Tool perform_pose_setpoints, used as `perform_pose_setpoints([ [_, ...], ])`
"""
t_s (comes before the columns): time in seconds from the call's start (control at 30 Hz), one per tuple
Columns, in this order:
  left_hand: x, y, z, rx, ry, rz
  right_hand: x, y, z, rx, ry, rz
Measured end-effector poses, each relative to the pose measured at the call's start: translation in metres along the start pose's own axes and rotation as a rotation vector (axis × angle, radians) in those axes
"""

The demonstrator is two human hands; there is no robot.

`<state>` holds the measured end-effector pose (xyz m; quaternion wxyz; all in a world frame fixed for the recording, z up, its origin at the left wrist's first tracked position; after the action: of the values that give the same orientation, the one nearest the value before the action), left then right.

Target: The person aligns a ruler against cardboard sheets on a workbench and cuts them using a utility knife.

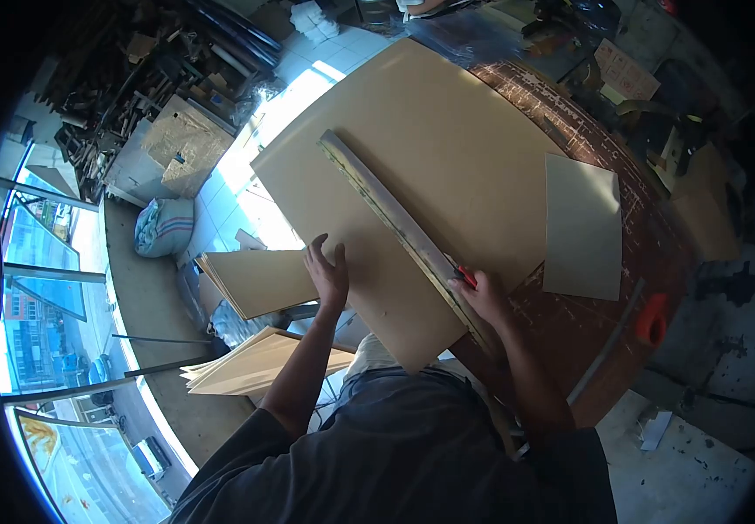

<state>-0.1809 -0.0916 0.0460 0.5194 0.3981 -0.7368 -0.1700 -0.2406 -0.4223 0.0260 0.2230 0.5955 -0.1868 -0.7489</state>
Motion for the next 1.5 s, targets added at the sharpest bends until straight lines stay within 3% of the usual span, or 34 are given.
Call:
perform_pose_setpoints([
  [0.17, 0.018, -0.052, -0.045, -0.162, -0.233, -0.115, 0.016, 0.011, 0.018, 0.145, 0.055, 0.237],
  [0.23, 0.016, -0.077, -0.062, -0.241, -0.264, -0.037, 0.031, 0.02, 0.031, 0.218, -0.066, 0.206],
  [0.27, 0.016, -0.086, -0.071, -0.252, -0.261, -0.032, 0.035, 0.021, 0.037, 0.216, -0.078, 0.209],
  [0.33, 0.014, -0.101, -0.081, -0.361, -0.042, -0.146, 0.036, 0.034, 0.068, 0.362, -0.194, 0.092],
  [0.53, 0.006, -0.134, -0.083, -0.339, 0.052, -0.187, 0.033, 0.036, 0.11, 0.429, -0.223, 0.197],
  [0.6, 0.004, -0.136, -0.08, -0.343, 0.044, -0.242, 0.042, 0.03, 0.112, 0.41, -0.217, 0.185],
  [0.67, 0.002, -0.137, -0.078, -0.342, 0.0, -0.325, 0.041, 0.026, 0.112, 0.389, -0.332, -0.05],
  [0.87, 0.006, -0.137, -0.079, -0.39, 0.008, -0.377, 0.058, 0.034, 0.098, 0.324, -0.487, -0.012],
  [1.2, 0.003, -0.139, -0.077, -0.395, -0.006, -0.424, 0.064, 0.032, 0.094, 0.247, -0.465, 0.032],
  [1.5, 0.002, -0.14, -0.076, -0.38, -0.027, -0.432, 0.064, 0.034, 0.091, 0.308, -0.397, 0.046],
])
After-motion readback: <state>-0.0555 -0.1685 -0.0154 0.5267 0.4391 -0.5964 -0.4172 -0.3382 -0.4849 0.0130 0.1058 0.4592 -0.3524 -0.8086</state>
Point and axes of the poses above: each hand's wrist, its own z-axis away from the middle knuckle, its own y-axis out of the back of the hand, x = y × z, the point moved 5 cm from there along -z, towards the middle knuckle, and after that the axes turned 9 degrees about -y, right-handed, at the moved point
